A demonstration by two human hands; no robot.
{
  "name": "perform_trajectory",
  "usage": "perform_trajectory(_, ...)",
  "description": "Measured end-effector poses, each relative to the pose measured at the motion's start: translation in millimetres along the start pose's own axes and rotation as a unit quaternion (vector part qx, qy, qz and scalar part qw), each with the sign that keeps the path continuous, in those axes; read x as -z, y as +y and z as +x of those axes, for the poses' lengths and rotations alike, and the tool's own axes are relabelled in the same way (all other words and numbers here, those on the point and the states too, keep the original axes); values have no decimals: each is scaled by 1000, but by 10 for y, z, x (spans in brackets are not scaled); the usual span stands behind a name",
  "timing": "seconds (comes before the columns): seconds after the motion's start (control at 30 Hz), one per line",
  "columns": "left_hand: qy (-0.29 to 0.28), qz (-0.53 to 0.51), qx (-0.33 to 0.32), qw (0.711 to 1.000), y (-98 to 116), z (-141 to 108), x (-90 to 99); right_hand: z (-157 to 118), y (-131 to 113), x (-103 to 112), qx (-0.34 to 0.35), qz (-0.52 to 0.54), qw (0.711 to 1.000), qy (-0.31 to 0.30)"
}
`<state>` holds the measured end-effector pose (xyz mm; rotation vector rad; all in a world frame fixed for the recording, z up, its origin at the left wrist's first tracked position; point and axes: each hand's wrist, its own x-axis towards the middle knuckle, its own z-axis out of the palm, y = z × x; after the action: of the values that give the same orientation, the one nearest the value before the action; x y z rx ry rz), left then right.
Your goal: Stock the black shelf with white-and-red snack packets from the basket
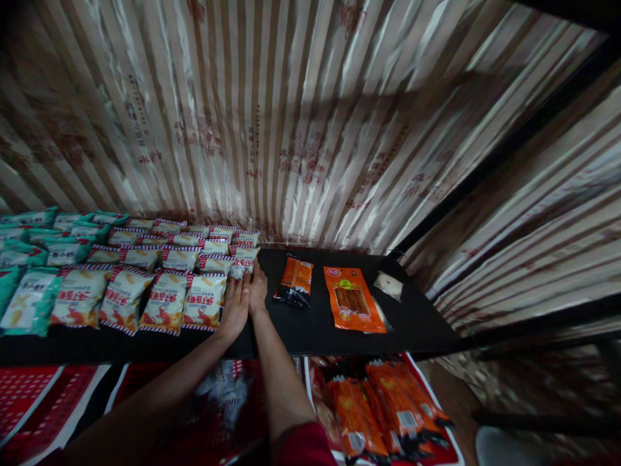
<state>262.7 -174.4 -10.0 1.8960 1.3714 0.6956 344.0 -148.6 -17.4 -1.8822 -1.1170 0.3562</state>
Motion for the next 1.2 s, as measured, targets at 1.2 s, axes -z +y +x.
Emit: perform_trajectory(1.2,30,20,-60,998,-53,-94,-75,-185,161,-48,-9,1,996,88)
